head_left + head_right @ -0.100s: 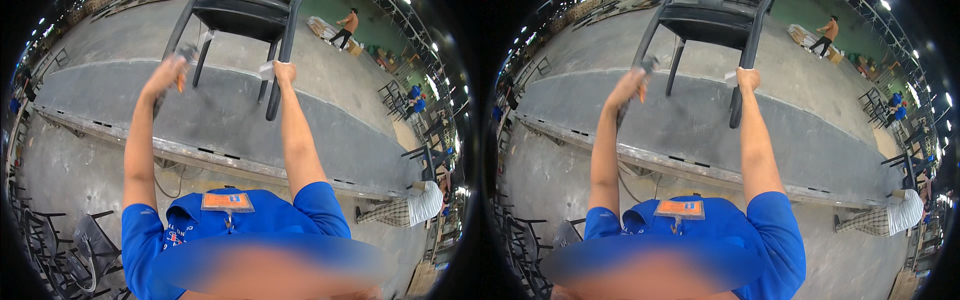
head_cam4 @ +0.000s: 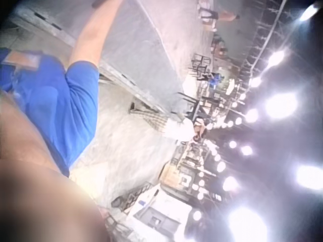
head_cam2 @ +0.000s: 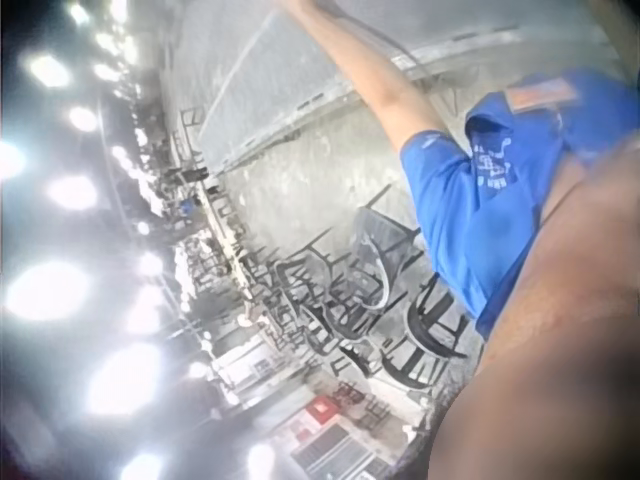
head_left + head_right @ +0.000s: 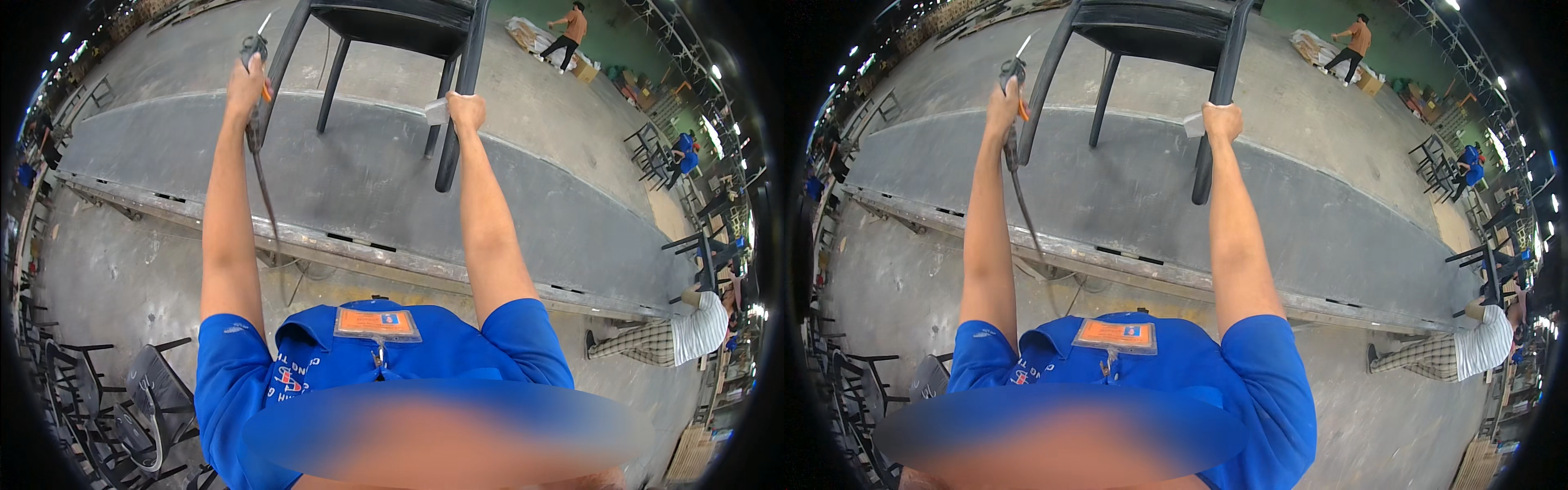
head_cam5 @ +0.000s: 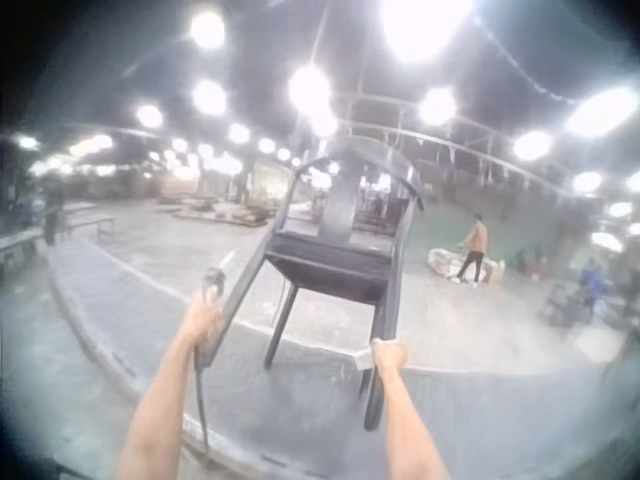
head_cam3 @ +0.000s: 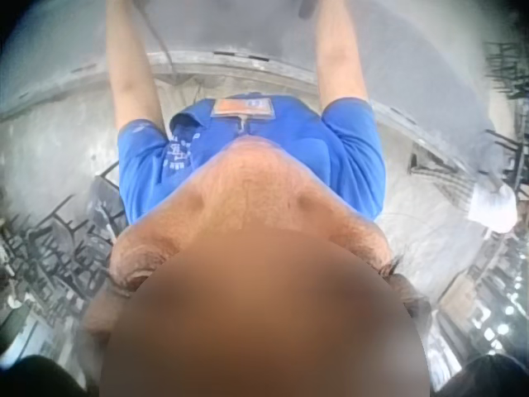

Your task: The person wipes a black plastic chair with a white cloth. They lift the chair, wipe the legs, seat, and backrest, then flip it over to wipe the underside and legs again before setting it down.

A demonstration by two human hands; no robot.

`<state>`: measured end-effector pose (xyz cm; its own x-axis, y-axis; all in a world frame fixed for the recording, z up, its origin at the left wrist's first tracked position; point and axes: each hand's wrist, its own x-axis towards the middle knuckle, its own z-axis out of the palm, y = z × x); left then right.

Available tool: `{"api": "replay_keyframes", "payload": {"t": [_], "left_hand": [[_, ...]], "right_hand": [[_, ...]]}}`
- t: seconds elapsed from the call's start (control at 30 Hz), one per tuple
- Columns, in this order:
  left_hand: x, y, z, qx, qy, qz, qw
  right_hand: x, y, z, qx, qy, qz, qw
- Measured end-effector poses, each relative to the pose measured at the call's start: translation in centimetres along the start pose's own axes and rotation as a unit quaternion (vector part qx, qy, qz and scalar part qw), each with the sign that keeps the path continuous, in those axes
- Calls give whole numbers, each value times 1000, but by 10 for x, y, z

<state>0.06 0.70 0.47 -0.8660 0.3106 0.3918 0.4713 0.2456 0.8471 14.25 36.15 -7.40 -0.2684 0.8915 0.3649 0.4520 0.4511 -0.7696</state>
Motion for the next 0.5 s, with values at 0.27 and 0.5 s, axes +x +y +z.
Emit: {"api": "replay_keyframes", "payload": {"t": [0.27, 0.5], "left_hand": [[28, 59, 70, 125, 22, 108, 986], [-12, 35, 66, 37, -124, 20, 991]], "right_hand": [[-13, -8, -6, 27, -57, 22, 998], [-7, -14, -3, 36, -55, 4, 998]]}}
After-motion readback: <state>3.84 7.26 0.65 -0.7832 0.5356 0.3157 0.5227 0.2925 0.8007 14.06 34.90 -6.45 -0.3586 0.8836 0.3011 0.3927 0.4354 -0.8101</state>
